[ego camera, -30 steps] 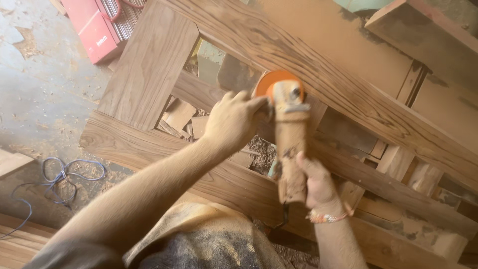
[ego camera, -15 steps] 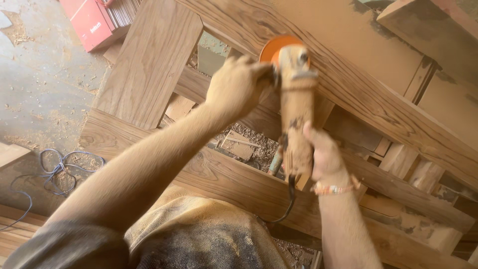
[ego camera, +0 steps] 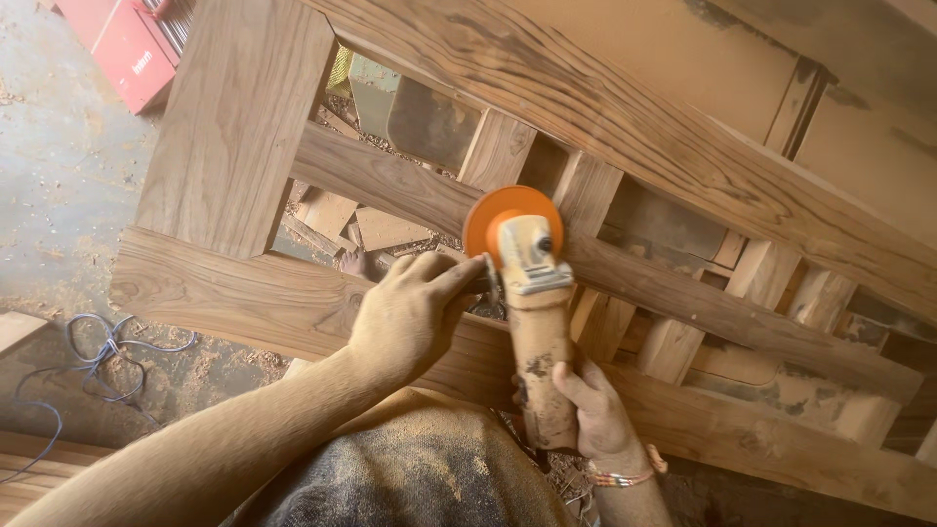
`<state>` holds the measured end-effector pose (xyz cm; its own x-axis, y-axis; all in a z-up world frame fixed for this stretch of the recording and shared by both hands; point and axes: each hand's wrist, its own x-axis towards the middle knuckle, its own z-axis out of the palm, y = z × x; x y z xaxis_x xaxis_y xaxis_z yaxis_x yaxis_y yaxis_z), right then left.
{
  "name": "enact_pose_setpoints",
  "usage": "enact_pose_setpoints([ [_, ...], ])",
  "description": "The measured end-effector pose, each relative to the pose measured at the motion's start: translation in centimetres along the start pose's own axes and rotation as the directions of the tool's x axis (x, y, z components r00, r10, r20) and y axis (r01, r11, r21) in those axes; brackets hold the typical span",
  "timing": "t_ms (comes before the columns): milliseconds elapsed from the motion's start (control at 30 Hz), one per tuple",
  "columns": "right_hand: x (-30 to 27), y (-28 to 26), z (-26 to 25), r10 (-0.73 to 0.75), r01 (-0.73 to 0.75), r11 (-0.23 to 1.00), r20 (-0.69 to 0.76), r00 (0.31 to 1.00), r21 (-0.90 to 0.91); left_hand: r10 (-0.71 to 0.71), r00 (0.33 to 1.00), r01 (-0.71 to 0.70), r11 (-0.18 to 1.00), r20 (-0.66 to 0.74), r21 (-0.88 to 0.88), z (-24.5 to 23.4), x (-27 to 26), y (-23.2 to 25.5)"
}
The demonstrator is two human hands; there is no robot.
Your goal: The person uses an electric sander to smooth the surface of a wooden frame with carved details. They move the tool across the flat surfaces and edges of the wood, generating sawdust.
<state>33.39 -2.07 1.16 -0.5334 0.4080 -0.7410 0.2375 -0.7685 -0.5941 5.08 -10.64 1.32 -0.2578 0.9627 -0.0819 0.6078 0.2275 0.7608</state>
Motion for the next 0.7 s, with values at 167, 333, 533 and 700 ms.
enact_pose_setpoints([
  [167,-0.6,-1.5,-2.9,-0.076,0.068,0.994,0.08,0.994,0.09,0.09,0.993,-0.095,0.994,0.076,0.055,3.1,4.0,1.6],
  [333,1.2,-5.1,-5.3,-0.088,0.079,0.994,0.13,0.988,0.07,0.108,0.977,-0.137,0.979,0.185,0.15,4.1,9.5,3.1],
  [533,3.7,-10.8,-5.5,-0.128,0.127,0.991,0.012,0.992,0.05,0.018,0.985,-0.047,0.985,0.173,0.164,3.8,16.7,4.4],
  [700,5.9,-13.9,-4.6,-0.133,0.133,0.991,-0.05,0.99,-0.02,0.063,0.995,-0.074,0.988,0.083,0.134,4.8,20.9,3.0],
])
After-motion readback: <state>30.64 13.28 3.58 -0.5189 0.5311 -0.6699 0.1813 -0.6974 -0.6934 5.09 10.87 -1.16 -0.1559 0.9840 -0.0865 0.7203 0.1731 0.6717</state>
